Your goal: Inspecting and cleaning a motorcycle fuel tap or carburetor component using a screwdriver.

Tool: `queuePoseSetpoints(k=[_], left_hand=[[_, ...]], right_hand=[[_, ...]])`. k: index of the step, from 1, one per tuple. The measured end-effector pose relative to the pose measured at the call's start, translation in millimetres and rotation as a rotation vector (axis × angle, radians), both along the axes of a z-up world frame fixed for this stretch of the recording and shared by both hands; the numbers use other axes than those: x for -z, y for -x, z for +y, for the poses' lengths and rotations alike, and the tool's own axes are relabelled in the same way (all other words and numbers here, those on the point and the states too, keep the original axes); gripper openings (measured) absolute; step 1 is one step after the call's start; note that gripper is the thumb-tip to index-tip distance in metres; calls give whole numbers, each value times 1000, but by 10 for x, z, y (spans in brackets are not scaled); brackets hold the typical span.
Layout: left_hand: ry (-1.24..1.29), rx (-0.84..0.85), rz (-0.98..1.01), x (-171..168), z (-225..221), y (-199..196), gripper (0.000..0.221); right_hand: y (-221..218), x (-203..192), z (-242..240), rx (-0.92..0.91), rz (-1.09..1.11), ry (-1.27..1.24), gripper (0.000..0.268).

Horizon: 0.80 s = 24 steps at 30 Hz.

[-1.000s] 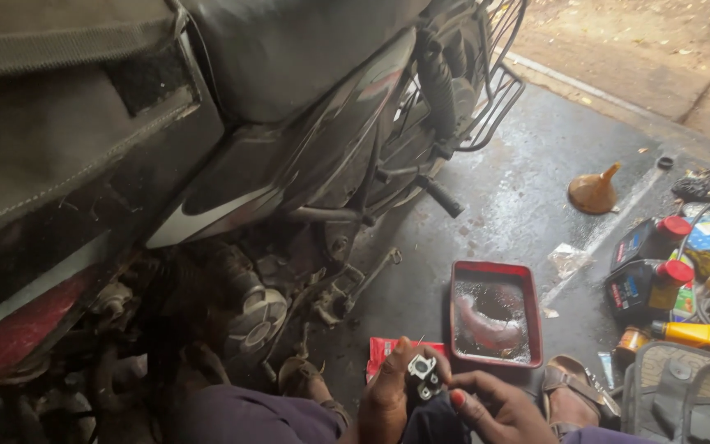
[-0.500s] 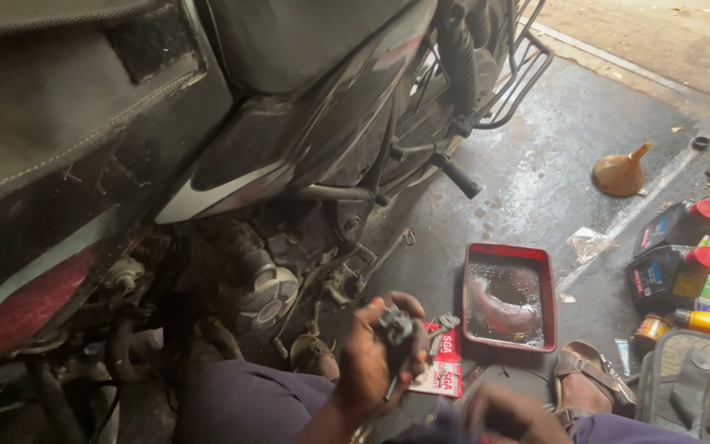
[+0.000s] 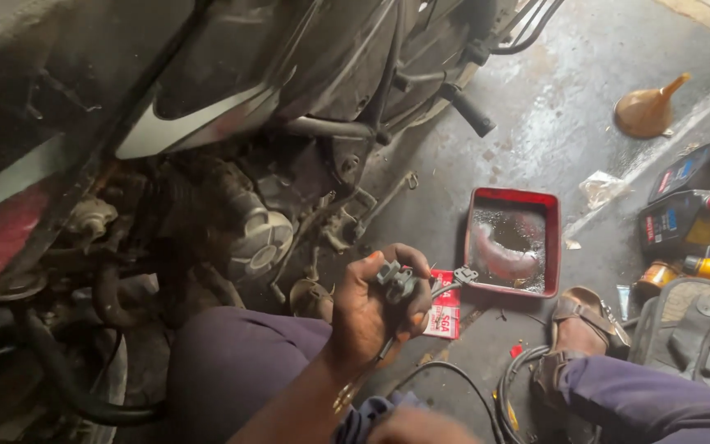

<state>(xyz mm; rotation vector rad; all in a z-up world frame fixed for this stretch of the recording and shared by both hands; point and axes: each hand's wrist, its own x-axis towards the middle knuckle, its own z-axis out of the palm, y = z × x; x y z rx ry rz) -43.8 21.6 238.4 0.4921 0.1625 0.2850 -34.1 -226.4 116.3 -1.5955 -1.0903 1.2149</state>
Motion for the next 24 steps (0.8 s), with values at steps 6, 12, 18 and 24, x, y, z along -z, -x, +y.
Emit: queuePoseSetpoints(k=[6,12,18,24], left_hand=[[52,65,14,-53,-91,17,49],[200,99,36,-28,-248,50,50],[62,133,95,-45,-250,-59,48],[-220,37,90,128,-167,-60,59]], right_hand=[[-907,-651,552,544,133,190,30],[-1028,-892,701,786,903,0,50],[-1276,-1211,622,989,469,-280,38],[-1779,-1512,261,876,383,-680,36]])
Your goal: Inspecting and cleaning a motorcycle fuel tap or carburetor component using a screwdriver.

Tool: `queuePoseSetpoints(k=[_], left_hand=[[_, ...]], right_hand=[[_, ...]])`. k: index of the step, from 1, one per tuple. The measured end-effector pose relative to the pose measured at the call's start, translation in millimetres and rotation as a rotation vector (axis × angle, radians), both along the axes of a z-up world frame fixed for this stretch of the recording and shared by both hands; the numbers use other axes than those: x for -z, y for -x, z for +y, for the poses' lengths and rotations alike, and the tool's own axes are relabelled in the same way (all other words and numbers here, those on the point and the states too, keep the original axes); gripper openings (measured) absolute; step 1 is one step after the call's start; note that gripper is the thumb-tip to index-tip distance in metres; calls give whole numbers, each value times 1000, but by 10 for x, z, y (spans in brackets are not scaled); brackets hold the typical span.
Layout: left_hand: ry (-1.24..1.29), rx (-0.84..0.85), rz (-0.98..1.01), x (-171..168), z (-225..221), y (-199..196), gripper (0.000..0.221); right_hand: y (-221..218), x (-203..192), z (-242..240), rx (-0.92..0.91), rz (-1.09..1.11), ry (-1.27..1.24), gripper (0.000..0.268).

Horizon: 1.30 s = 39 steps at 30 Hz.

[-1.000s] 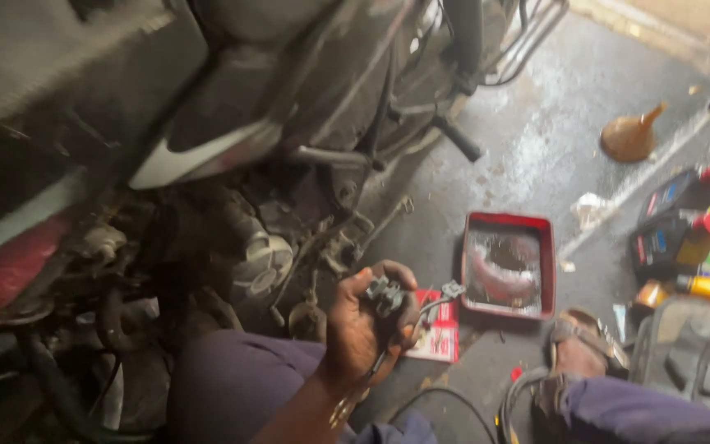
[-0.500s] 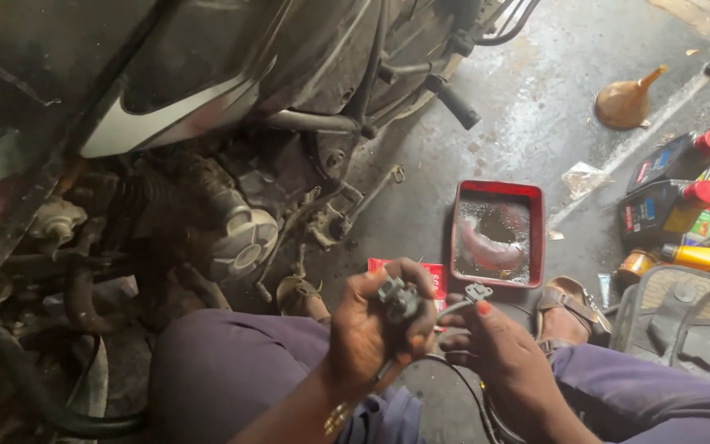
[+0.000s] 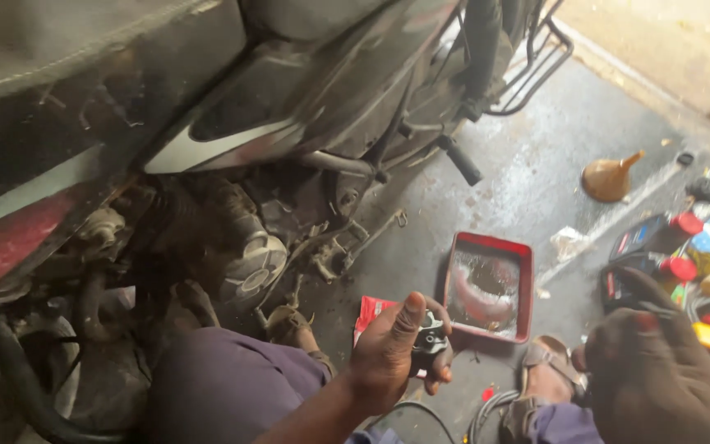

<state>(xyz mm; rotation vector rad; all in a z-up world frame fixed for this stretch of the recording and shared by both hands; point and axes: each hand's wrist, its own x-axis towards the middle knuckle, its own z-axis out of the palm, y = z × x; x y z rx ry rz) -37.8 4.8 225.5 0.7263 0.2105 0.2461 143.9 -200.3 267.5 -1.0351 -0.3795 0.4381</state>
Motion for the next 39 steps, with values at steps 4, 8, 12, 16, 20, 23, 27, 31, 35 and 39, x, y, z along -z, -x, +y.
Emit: queuePoseSetpoints(k=[4,8,12,16,20,23,27,31,35,39], left_hand=[[-11,65,117,67,-8,-59,62],[153,131,105,-95,21,-54,55],[144,247,91,-205,25,7,47],[-60,208,133,-207,-12,37,55],[-128,227,131,-296,-23,53,62],[-116,209,148,-303,-45,57,60],[-164,187,13,-286,-65,57,58],[-126,184,57,-323,-56,67,55],[-27,201,83,-264,-61,81,50],[-32,200,124,-355,-38,74,49]], right_hand=[[-191,176,21,-196,-196,523,51],[-3,433,107,-364,113,426,51],[70,513,132,-473,54,355,54],[100,678,48,-492,34,334,34],[203,745,-25,-345,45,497,38],[226,670,13,-373,9,430,35],[201,715,-20,-390,-2,461,36],[231,608,39,-386,-5,446,36],[238,634,27,-354,-2,487,38],[226,650,36,-373,-22,451,37]])
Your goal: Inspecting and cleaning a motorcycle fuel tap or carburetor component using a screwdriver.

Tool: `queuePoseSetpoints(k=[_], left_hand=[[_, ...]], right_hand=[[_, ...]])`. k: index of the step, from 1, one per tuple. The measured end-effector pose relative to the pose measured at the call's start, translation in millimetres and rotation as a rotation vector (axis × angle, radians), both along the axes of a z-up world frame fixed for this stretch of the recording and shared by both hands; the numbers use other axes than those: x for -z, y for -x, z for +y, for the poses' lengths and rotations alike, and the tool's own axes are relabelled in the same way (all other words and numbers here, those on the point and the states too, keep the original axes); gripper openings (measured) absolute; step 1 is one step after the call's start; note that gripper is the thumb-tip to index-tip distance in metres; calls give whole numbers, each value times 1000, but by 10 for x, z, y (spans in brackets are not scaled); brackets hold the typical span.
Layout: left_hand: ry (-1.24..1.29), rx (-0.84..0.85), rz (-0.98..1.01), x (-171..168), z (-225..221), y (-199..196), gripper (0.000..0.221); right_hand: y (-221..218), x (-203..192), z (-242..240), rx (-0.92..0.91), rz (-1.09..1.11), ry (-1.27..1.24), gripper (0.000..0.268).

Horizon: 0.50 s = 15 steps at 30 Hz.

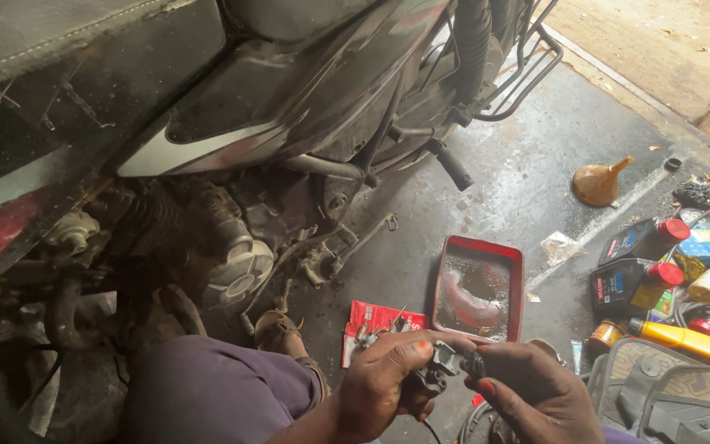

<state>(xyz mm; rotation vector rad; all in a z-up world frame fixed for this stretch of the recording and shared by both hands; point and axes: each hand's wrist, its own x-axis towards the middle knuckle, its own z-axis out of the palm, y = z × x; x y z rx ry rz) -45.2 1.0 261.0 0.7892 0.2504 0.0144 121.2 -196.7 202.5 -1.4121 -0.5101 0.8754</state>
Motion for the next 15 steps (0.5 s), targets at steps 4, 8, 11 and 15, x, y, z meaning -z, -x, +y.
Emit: queuePoseSetpoints(k=[4,8,11,15], left_hand=[[-2,0,35,-32,14,14,49],[-29,11,4,-22,18,11,52],[-95,17,-72,-58,34,-7,52],[-132,29,-28,58,10,-5,51]], right_hand=[[18,-36,10,12,-62,40,34],[-3,19,-25,-12,-188,76,33],[-37,148,-81,2,-182,82,36],[-7,40,-32,-6,-130,32,37]])
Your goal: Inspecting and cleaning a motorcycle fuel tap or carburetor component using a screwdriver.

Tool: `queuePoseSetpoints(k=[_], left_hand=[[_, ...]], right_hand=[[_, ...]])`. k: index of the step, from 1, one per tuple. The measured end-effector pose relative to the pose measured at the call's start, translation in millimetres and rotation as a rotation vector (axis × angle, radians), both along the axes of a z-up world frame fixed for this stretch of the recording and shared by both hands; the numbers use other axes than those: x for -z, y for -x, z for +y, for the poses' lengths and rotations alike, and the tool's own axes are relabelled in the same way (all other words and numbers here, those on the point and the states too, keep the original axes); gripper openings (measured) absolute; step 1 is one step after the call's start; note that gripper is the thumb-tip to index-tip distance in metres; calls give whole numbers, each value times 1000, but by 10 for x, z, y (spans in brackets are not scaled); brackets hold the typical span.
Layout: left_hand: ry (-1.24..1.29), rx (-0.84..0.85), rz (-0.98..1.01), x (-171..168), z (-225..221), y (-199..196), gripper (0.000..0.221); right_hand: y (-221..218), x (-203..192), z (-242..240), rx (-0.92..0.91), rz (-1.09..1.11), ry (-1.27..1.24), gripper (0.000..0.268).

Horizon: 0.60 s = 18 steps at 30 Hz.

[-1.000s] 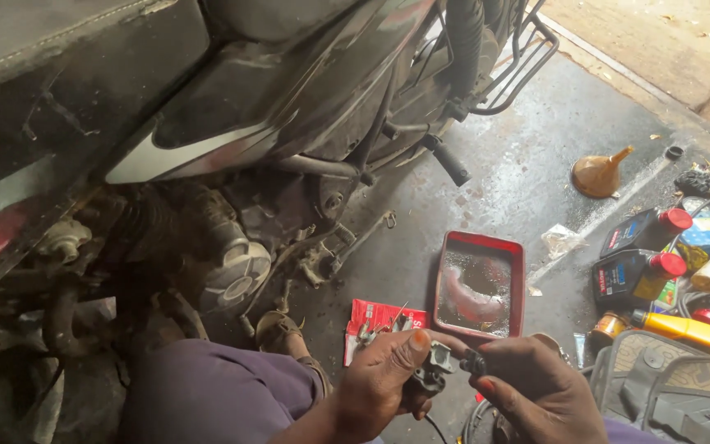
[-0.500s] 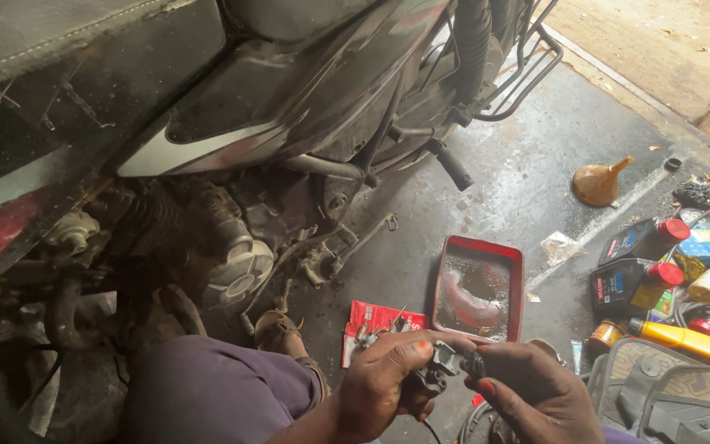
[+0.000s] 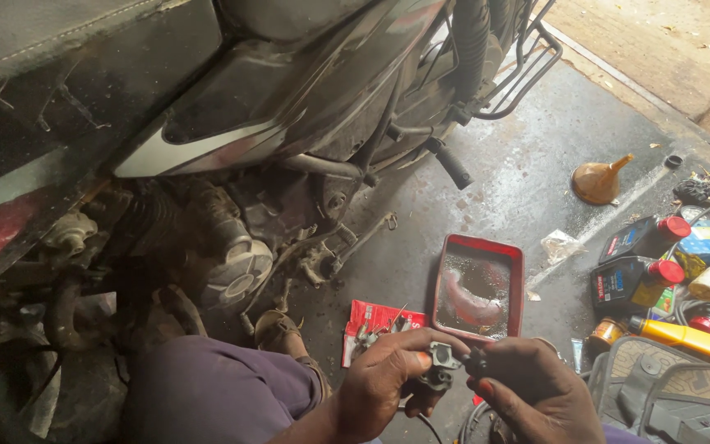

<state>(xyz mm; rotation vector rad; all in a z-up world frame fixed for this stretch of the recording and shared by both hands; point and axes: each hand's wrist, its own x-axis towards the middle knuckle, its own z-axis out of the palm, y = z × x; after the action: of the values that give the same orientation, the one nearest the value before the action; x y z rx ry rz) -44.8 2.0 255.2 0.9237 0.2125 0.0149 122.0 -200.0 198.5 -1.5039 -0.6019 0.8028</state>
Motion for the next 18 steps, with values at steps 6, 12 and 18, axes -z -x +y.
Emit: queuePoseSetpoints(k=[6,12,18], left_hand=[[-16,-47,-56,10,-56,-36,41],[-273,-230,-96,75,-142,-82,31],[-213,-287,-122,89,-151,-95,31]], right_hand=[[4,-129,82,62,190,-18,46],[-7,-175,118,84,141,84,43],[12,-115,95,92,127,108,43]])
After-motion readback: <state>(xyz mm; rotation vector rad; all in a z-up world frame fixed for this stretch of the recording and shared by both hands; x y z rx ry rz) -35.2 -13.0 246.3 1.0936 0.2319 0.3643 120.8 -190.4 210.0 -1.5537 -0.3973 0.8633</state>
